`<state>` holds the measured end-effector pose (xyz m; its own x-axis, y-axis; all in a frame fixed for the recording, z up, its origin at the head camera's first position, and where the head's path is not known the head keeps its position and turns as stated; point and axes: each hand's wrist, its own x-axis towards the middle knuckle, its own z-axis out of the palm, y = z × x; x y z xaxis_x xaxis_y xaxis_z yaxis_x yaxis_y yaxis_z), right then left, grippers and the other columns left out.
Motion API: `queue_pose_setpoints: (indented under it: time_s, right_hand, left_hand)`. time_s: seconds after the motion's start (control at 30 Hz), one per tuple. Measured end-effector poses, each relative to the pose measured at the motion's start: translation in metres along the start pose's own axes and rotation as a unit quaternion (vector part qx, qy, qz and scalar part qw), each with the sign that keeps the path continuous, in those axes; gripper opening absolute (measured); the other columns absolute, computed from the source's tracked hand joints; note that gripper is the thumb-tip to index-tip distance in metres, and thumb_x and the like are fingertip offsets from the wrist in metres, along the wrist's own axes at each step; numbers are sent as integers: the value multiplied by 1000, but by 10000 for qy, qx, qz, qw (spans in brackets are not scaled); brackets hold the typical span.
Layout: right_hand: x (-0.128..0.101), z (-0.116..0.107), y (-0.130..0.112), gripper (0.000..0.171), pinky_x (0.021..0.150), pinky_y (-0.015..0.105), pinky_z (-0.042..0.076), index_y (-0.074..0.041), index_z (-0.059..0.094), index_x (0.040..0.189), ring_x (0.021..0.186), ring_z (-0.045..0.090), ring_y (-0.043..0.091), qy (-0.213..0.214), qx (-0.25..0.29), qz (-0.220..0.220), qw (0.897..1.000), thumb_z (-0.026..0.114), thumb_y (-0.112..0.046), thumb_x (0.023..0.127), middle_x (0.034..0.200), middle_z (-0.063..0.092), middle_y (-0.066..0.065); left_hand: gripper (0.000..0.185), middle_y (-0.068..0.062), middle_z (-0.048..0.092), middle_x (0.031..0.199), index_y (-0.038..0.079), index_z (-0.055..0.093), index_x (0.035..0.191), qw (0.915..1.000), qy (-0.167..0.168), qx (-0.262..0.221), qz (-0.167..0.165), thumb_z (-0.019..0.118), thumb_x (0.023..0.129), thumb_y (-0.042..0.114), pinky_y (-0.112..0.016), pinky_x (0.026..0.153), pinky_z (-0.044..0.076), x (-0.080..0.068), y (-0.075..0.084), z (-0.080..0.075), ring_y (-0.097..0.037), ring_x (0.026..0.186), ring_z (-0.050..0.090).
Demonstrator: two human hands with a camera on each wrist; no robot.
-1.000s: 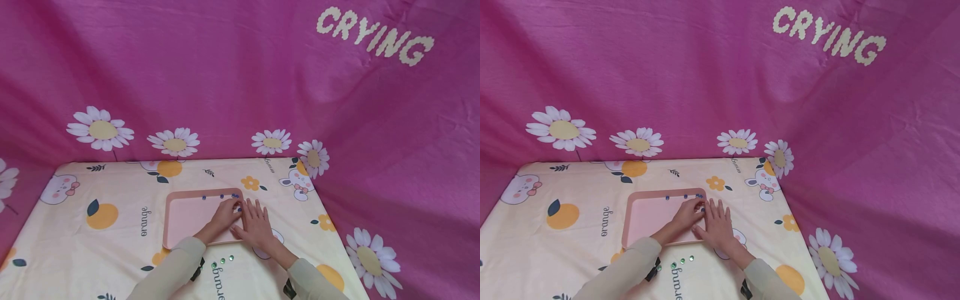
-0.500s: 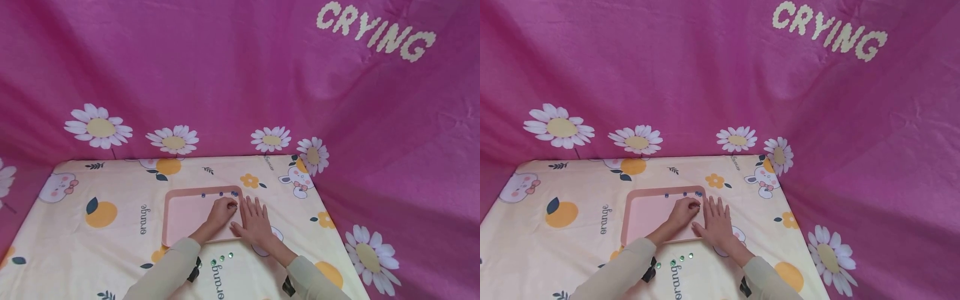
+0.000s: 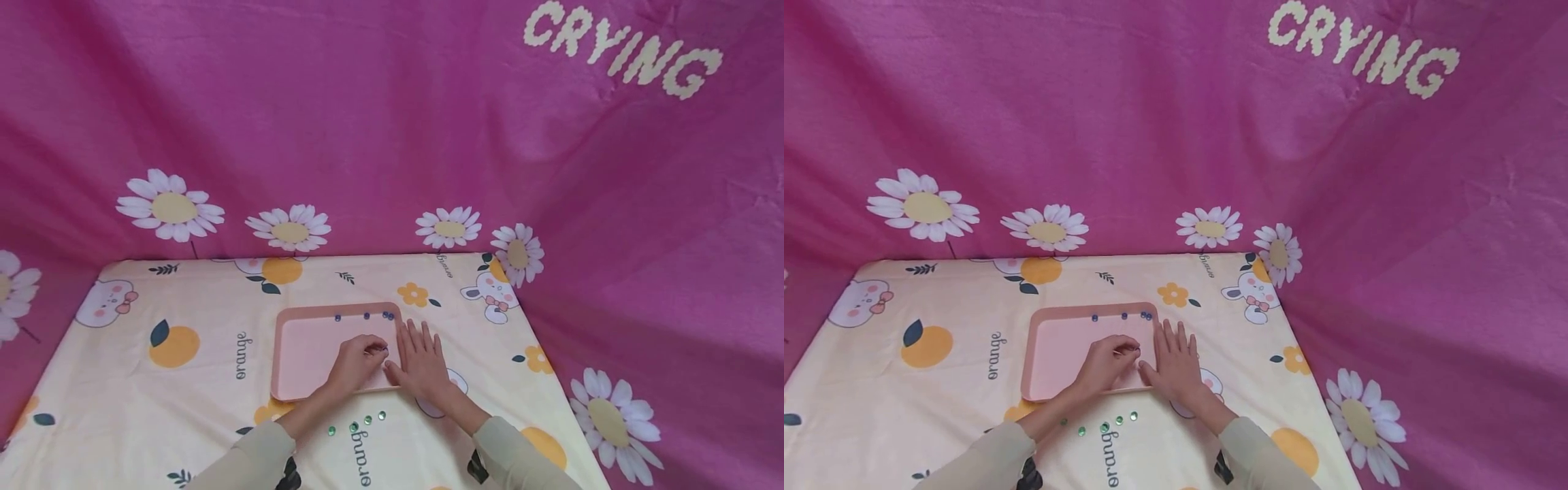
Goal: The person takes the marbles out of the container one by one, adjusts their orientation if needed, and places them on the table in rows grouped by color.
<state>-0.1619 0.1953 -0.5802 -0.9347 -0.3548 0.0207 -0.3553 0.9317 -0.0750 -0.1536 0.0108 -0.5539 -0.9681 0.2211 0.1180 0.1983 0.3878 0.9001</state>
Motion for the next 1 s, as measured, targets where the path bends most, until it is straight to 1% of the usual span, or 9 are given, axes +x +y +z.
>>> queue_pose_setpoints:
  time_s: [0.1, 0.2, 0.27, 0.4, 0.47, 0.6, 0.73, 0.83, 1.0]
  right_hand:
    - [-1, 0, 1, 82, 113, 66, 17, -4, 25, 157, 147, 13, 45, 70, 52, -15, 10000, 42, -58, 97, 162, 22, 18]
    - [-1, 1, 1, 82, 113, 67, 17, -4, 24, 157, 147, 13, 45, 110, 140, -14, 9998, 44, -56, 98, 162, 23, 19]
    - [-2, 1, 1, 82, 113, 67, 15, -5, 23, 158, 147, 12, 46, 91, 220, 3, 9997, 45, -56, 98, 162, 22, 19]
    - [-2, 1, 0, 81, 113, 67, 13, -5, 23, 158, 147, 10, 46, 82, 371, 30, 9993, 44, -55, 98, 162, 20, 19]
    - [-1, 2, 0, 80, 113, 67, 12, -5, 23, 158, 148, 10, 45, 71, 383, 50, 9992, 43, -55, 98, 163, 20, 18]
    - [0, 1, 1, 80, 113, 67, 13, -4, 24, 157, 147, 11, 46, 107, 431, 35, 9990, 44, -54, 98, 162, 21, 19]
    - [0, 1, 1, 79, 113, 67, 14, -3, 26, 157, 147, 11, 47, 120, 499, 41, 9987, 46, -52, 98, 162, 22, 20]
    - [-1, 0, 1, 80, 113, 67, 13, -4, 24, 157, 147, 11, 46, 77, 510, 87, 9986, 46, -53, 98, 162, 20, 19]
    - [-2, 1, 1, 80, 113, 67, 14, -4, 24, 157, 147, 12, 46, 111, 513, 79, 9986, 46, -53, 98, 162, 22, 19]
  left_hand:
    - [16, 5, 67, 93, 8, 73, 110, 9997, -134, -63, 217, 69, 94, 10, -26, 77, 55, -19, 10, -2, -10, 83, 60]
    - [14, 6, 66, 91, 7, 74, 106, 9978, -377, -38, 550, 71, 92, 7, -23, 72, 54, -38, 18, 0, -7, 80, 59]
    - [12, 6, 66, 90, 5, 74, 103, 9954, -567, 41, 769, 72, 90, 4, -21, 70, 54, -48, 20, 5, -4, 79, 59]
    - [11, 5, 66, 89, 3, 73, 98, 9909, -961, 178, 928, 72, 88, -1, -19, 67, 53, -64, 21, 14, 1, 76, 58]
    - [11, 5, 66, 88, 4, 73, 97, 9885, -1108, 294, 987, 72, 87, -2, -18, 67, 51, -69, 19, 19, 2, 76, 57]
    - [11, 6, 65, 87, 6, 74, 94, 9828, -1209, 810, 1137, 72, 86, -1, -17, 67, 49, -77, 13, 26, 2, 74, 53]
    - [10, 8, 65, 90, 9, 74, 94, 9756, -1281, 1310, 1205, 72, 87, 2, -18, 71, 50, -84, 7, 32, 1, 79, 56]
    - [10, 6, 66, 93, 9, 74, 95, 9682, -1337, 1610, 1370, 73, 87, 4, -19, 73, 52, -88, 3, 35, -1, 83, 59]
    - [11, 6, 64, 93, 11, 74, 95, 9549, -1354, 2035, 1684, 73, 87, 5, -18, 72, 51, -93, -1, 39, -2, 84, 61]
